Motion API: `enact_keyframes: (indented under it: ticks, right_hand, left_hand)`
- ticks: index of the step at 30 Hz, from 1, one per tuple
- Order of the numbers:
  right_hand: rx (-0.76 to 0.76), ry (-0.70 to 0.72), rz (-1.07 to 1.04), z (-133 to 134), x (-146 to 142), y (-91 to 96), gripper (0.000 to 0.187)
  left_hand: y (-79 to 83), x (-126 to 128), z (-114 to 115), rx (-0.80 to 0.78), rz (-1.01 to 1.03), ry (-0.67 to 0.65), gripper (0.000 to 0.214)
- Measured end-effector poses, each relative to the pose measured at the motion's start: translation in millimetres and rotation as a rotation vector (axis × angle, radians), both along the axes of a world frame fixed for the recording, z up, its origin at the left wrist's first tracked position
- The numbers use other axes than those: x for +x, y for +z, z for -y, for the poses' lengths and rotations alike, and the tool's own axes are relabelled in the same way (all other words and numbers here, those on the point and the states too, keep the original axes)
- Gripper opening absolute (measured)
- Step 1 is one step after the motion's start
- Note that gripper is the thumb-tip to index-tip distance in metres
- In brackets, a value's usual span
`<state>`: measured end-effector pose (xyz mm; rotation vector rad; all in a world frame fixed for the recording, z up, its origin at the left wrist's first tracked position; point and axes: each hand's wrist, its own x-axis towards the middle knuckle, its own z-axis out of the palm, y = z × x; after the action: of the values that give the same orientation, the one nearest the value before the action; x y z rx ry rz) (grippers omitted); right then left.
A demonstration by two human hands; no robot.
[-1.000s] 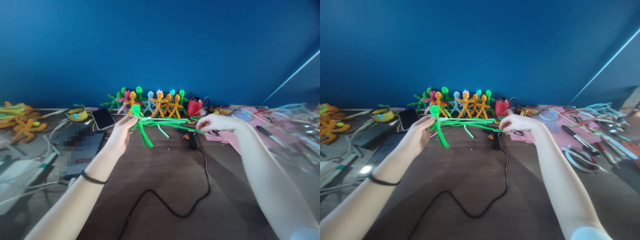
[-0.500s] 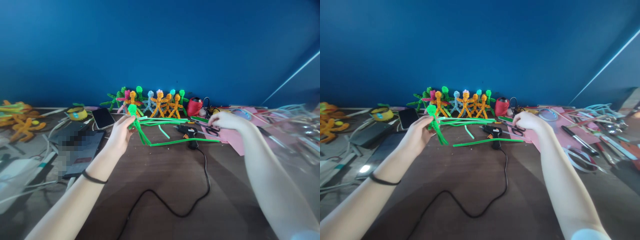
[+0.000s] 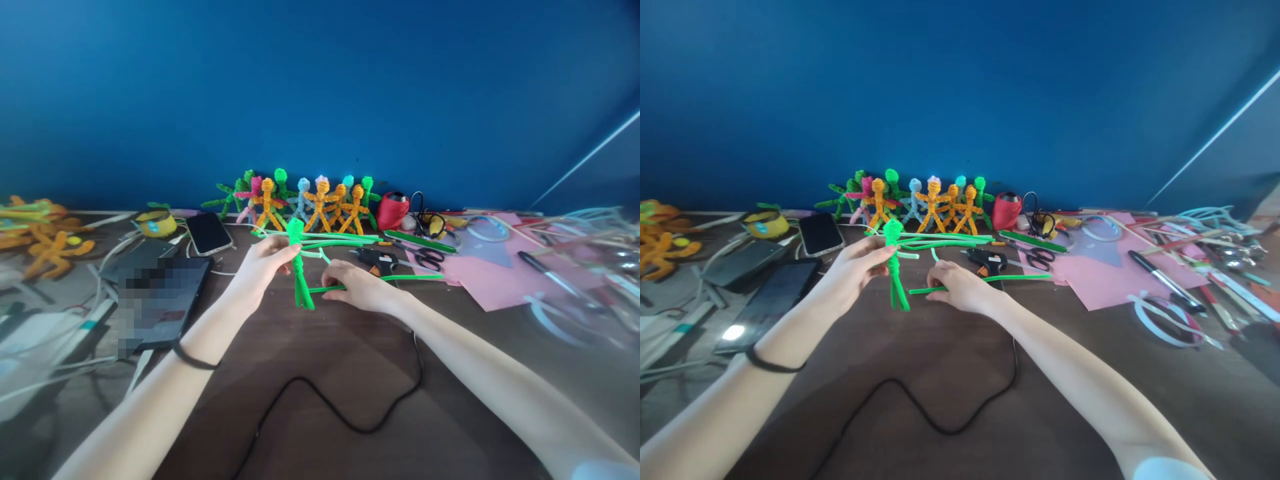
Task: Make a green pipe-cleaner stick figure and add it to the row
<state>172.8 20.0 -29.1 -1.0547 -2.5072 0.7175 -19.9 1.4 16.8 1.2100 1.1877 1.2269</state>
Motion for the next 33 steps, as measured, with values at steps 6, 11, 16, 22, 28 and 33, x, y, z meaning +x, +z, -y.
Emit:
enact_keyframes:
  ticks: [6,11,16,22,28,33]
  right_hand:
    - [-0.078,-0.141,-0.047,-4.2,4.1,3.2,0.009]
    - [-0.058,-0.35,-0.413,2.9,5.1,21.0,0.011]
    - [-0.093,-0.316,-0.555,17.3,-4.4,30.0,0.018]
    - [-0.126,-0.287,-0.479,22.1,-9.6,29.1,0.025]
    - [-0.055,-0.268,-0.405,18.2,-5.6,29.6,0.023]
    - [-0.087,-0.269,-0.471,18.7,-6.8,27.8,0.019]
  left_hand:
    - [1.9,5.7,4.5,-0.032,-0.045,-0.073,0.02]
    - [-1.0,7.8,4.3,-0.046,0.03,-0.07,0.021]
    - [-3.0,9.2,3.9,-0.095,0.083,-0.095,0.021]
    - [-1.5,8.9,5.3,-0.151,0.105,-0.155,0.023]
    - [-0.7,8.3,5.4,-0.162,0.027,-0.195,0.026]
    - [-1.6,10.2,5.7,-0.179,0.0,-0.165,0.026]
